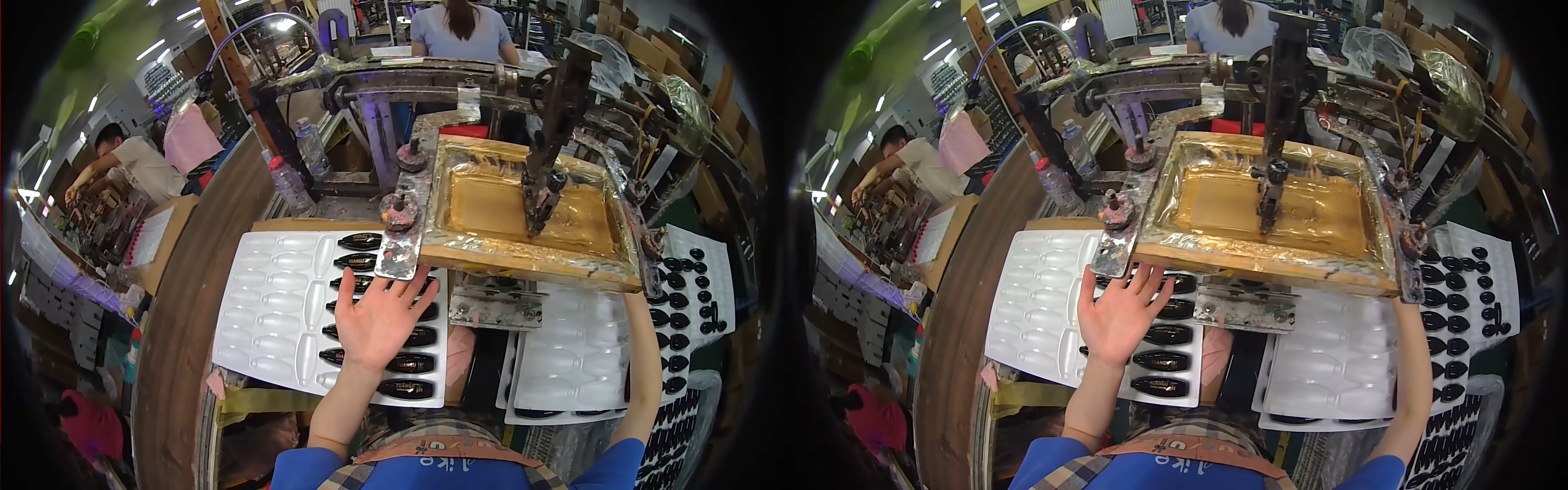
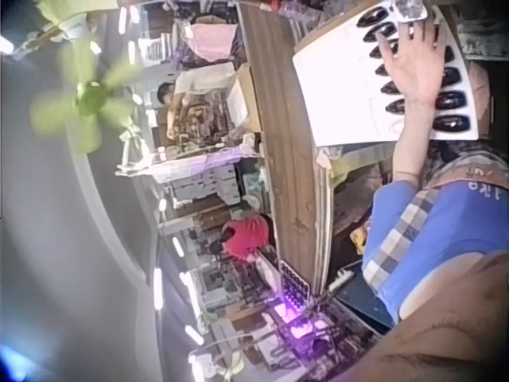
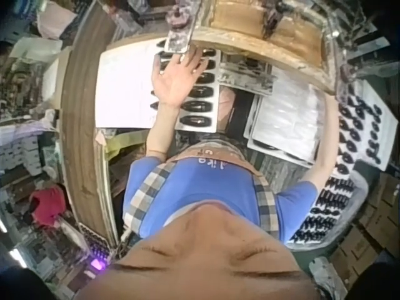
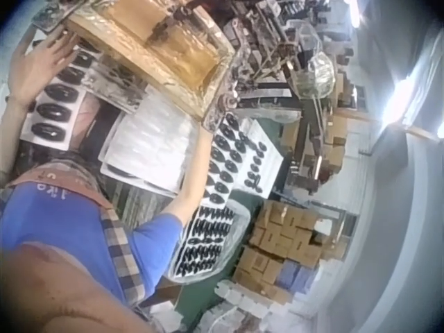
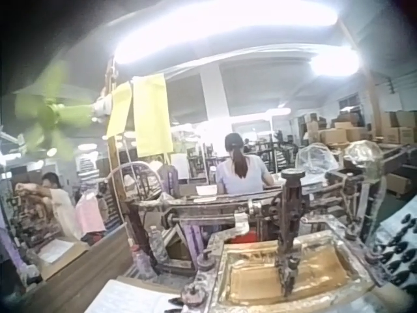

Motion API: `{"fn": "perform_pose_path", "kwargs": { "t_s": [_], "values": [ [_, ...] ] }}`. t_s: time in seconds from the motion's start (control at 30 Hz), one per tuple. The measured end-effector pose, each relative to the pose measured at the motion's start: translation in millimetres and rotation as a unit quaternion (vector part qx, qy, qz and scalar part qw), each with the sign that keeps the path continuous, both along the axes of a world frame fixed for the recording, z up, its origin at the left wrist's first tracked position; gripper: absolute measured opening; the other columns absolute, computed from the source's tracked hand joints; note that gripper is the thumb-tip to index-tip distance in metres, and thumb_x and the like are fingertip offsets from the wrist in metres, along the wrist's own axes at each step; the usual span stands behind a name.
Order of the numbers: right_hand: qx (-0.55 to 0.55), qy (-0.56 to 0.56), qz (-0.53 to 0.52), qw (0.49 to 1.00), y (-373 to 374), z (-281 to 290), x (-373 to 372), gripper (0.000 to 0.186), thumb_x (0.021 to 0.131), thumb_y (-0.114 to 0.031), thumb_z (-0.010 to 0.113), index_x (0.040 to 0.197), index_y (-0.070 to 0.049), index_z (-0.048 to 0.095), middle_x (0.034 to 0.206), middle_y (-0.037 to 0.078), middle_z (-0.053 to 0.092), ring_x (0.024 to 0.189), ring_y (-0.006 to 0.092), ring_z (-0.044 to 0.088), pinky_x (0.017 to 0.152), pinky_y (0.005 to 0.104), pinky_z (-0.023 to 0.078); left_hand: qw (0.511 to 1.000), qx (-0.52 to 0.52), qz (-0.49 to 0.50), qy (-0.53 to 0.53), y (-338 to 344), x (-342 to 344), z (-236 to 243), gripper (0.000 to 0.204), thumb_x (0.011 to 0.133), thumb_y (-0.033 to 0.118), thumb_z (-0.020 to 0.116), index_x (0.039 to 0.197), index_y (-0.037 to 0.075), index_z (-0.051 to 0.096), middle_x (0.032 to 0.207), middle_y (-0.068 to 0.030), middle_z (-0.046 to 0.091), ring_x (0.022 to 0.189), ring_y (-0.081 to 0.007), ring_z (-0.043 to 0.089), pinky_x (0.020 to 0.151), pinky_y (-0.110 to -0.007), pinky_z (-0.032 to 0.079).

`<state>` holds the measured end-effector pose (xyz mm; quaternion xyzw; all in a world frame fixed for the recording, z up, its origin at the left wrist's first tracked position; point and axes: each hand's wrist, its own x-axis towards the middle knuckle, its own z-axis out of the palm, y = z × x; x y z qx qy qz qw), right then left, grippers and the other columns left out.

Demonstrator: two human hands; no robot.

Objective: Screen printing logos onto small black plastic parts using a manual press.

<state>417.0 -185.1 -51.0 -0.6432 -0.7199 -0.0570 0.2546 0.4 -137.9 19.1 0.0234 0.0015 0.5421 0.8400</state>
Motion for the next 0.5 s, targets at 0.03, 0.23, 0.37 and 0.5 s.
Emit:
{"fn": "perform_pose_path", "kwargs": {
  "t_s": [0.03, 0.23, 0.37, 0.5],
  "values": [
    [-0.004, 0.011, 0.005, 1.0, 5, -4, -2, 0.031, 0.07, -0.002, 0.058, 0.1, 0.002, 0.052, 0.102, 0.015, 0.054, 0.098, 0.0272, 0.05, 0.084, 0.0339, 0.038, 1.0, 0.019, 0.008, 0.013, 1, 0, -2, 0.058, 0.085, 0.046, 0.034, 0.124, 0.002, 0.033, 0.124, -0.0169, 0.039, 0.116, -0.0299, 0.033, 0.103, -0.047, 0.014],
    [-0.035, 0.028, -0.05, 0.998, -15, 13, 5, 0.032, 0.069, -0.001, 0.059, 0.101, 0.002, 0.052, 0.103, 0.016, 0.053, 0.099, 0.028, 0.049, 0.085, 0.0346, 0.038, 0.992, 0.087, -0.011, 0.085, 23, 26, -11, 0.054, 0.087, 0.043, 0.027, 0.12, 0.003, 0.039, 0.118, -0.0133, 0.045, 0.111, -0.0267, 0.038, 0.101, -0.045, 0.018],
    [-0.036, 0.196, -0.035, 0.979, -9, 43, -43, 0.035, 0.07, -0.005, 0.063, 0.103, 0.001, 0.052, 0.1, 0.012, 0.056, 0.096, 0.0232, 0.051, 0.084, 0.0332, 0.038, 0.545, 0.449, 0.188, 0.683, 64, 44, -33, 0.031, 0.08, 0.013, 0.052, 0.109, 0.002, 0.047, 0.105, -0.0098, 0.053, 0.097, -0.0187, 0.05, 0.085, -0.031, 0.039],
    [-0.061, 0.34, 0.022, 0.938, -9, 64, -77, 0.035, 0.07, -0.009, 0.066, 0.102, 0.002, 0.053, 0.099, 0.009, 0.058, 0.094, 0.0183, 0.052, 0.084, 0.0307, 0.038, 0.461, 0.518, 0.249, 0.676, 109, 70, -28, 0.029, 0.078, 0.005, 0.055, 0.106, 0.0, 0.049, 0.102, -0.0082, 0.054, 0.092, -0.0151, 0.052, 0.081, -0.028, 0.041]
  ]
}}
